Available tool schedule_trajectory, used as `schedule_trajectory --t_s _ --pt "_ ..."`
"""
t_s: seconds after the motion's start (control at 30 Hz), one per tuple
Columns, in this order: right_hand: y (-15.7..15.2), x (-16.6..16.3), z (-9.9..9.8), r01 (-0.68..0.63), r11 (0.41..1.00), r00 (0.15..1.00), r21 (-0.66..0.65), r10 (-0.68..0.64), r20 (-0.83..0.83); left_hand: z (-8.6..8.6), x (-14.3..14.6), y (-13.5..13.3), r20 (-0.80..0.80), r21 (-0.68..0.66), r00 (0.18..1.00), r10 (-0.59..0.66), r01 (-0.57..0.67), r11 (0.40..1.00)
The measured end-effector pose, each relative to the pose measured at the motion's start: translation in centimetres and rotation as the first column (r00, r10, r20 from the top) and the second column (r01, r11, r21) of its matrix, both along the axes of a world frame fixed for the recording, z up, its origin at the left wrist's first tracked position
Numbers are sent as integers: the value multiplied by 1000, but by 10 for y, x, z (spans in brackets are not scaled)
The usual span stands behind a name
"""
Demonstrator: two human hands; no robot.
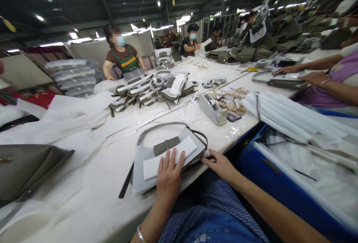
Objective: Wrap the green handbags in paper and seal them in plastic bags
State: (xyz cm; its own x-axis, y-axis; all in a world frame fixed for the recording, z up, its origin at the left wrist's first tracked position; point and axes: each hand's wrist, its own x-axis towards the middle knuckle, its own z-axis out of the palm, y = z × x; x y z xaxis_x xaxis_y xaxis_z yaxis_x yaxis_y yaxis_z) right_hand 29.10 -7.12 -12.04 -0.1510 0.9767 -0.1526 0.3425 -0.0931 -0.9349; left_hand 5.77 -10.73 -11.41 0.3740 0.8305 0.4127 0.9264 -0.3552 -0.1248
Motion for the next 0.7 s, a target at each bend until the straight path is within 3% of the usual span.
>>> schedule_trajectory --t_s 0.1,0.23,0.33,0.43,0.53,0.6,0.67,0.7 --pt "-9 -11 8 26 999 977 -40 -34 -209 -2 -9 -5 -6 30 1000 -8 8 1000" --pt "-18 -32 24 35 977 831 -210 -146 -537 1 -15 -9 31 27 999 -19 18 999" --pt "-18 -39 37 43 974 789 -224 -171 -590 1 -19 -9 63 65 998 -11 7 998" --pt "-9 -27 43 -78 987 813 -144 -21 -582 -1 -26 -7 80 105 997 1 -9 994" --pt "20 1 38 -278 959 854 -60 218 -473 -1 -33 -6 100 95 995 1 -11 995" --pt "52 18 29 -267 961 928 78 278 -248 1 -37 -6 125 96 992 9 -22 995" --pt "89 28 18 -196 927 979 320 166 121 3 -39 -6 145 104 989 16 -31 994" --pt "109 30 13 -191 885 958 424 75 275 3 -41 -6 151 108 988 18 -35 994"
